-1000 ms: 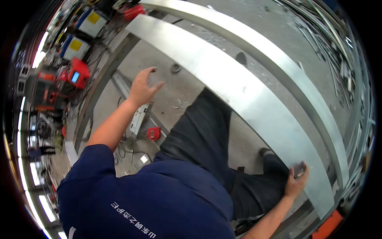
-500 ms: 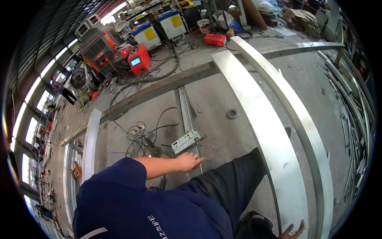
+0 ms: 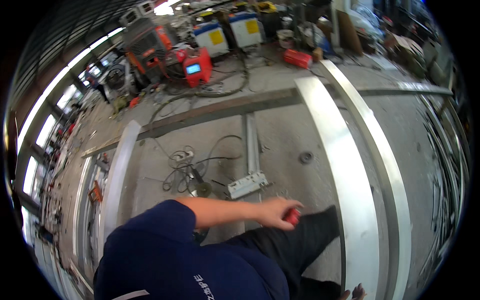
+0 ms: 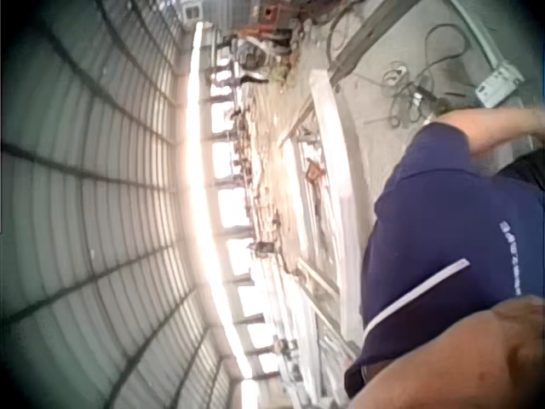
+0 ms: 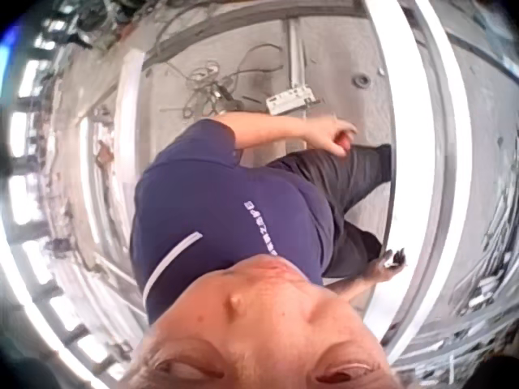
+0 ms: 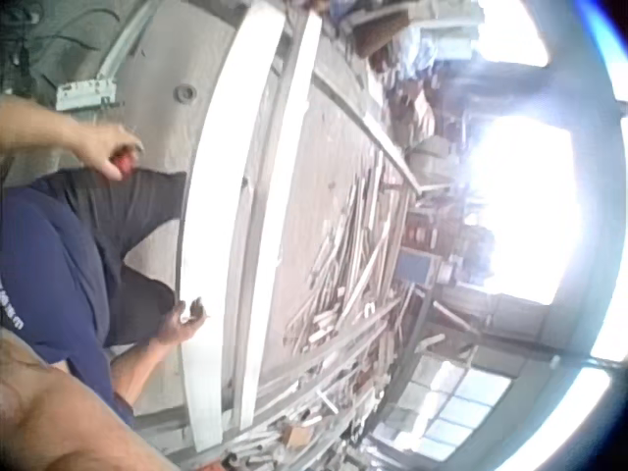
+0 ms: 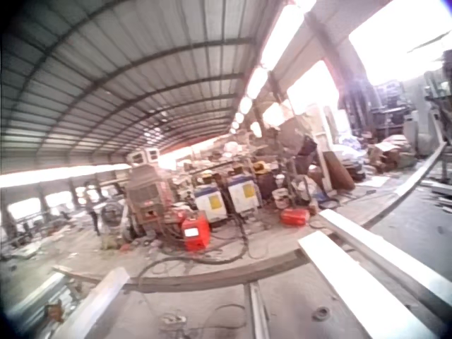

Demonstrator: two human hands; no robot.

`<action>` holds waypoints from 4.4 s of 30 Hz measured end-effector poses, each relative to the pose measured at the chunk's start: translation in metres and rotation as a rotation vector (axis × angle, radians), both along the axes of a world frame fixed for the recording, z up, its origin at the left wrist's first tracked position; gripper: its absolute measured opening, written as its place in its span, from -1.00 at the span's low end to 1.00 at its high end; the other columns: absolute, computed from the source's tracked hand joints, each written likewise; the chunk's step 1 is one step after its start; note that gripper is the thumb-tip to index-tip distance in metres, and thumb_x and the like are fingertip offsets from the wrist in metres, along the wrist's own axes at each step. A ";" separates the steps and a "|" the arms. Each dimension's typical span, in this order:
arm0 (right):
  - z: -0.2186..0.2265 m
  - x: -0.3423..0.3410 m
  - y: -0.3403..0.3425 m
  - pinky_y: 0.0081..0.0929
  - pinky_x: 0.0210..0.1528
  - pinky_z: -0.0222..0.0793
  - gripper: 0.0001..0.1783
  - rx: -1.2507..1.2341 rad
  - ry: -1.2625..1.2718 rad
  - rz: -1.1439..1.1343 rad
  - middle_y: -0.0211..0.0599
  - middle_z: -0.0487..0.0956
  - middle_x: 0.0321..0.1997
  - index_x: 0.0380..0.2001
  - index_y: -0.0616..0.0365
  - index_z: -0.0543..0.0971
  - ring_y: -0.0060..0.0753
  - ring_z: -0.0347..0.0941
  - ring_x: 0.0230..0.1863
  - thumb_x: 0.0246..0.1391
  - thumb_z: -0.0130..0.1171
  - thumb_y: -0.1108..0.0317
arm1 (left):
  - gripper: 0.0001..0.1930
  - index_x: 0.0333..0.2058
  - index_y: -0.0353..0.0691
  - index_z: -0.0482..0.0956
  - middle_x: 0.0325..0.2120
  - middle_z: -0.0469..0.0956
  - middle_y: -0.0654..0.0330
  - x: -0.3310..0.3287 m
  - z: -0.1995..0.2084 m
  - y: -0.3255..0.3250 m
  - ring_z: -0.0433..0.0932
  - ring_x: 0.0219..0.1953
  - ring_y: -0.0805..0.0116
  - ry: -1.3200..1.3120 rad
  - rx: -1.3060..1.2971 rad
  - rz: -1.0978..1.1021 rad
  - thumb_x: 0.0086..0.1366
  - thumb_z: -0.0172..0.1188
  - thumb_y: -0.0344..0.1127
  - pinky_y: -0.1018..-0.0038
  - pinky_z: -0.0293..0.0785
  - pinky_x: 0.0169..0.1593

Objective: The person measures and marks a long metal bar using a tape measure and a pencil. They then use a power drill to create holes at the marked locations on the metal bar.

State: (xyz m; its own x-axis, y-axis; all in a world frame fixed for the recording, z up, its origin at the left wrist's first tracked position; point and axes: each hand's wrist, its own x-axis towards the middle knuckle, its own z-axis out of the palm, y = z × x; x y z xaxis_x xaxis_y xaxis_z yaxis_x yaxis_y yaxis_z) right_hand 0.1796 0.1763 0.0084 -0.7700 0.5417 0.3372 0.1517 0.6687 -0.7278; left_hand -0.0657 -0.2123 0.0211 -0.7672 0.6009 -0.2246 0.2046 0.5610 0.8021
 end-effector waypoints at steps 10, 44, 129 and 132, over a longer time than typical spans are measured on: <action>-0.007 -0.090 -0.082 -0.26 0.28 0.43 -0.21 -0.330 -0.127 0.706 0.06 0.40 0.37 0.42 0.35 0.17 -0.10 0.43 0.29 0.26 0.32 0.37 | -0.26 0.20 -0.33 0.40 -0.04 0.59 0.07 0.058 0.008 0.124 0.58 0.00 0.30 -0.622 0.578 -0.040 0.11 0.49 -0.14 0.39 0.57 0.06; 0.045 -0.184 0.141 -0.20 0.12 0.52 -0.43 0.367 -0.468 0.486 -0.11 0.62 -0.04 -0.01 0.19 0.54 0.00 0.53 0.08 -0.21 0.42 0.52 | -0.85 -0.26 -0.26 0.74 -0.37 0.64 0.11 -0.020 -0.038 0.238 0.62 -0.27 0.05 0.312 0.086 -0.658 0.32 0.31 -0.30 0.23 0.56 -0.18; -0.060 -0.159 0.077 -0.54 -0.43 0.47 -0.88 -0.315 -0.140 0.158 -0.29 0.65 -0.56 -0.45 0.22 0.63 -0.56 0.57 -0.54 0.05 0.39 0.43 | -0.23 0.15 -0.13 0.57 0.29 0.50 0.14 -0.068 -0.082 0.281 0.37 0.42 0.11 0.617 0.158 -0.810 -0.07 0.60 -0.04 0.13 0.28 0.48; -0.061 -0.158 0.077 -0.57 -0.42 0.44 -0.88 -0.323 -0.150 0.166 -0.35 0.64 -0.55 -0.44 0.21 0.64 -0.61 0.53 -0.52 0.07 0.39 0.43 | -0.26 0.11 -0.13 0.61 0.28 0.52 0.16 -0.067 -0.084 0.279 0.38 0.41 0.12 0.640 0.166 -0.802 -0.08 0.60 -0.03 0.14 0.30 0.47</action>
State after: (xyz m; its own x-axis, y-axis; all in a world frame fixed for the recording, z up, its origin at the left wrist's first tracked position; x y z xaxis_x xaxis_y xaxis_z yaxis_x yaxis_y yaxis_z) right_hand 0.0215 0.2530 -0.0524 -0.8839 0.4654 0.0464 0.1818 0.4332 -0.8828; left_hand -0.1331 0.0667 -0.0632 -0.0752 0.9735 0.2160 0.8836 -0.0353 0.4668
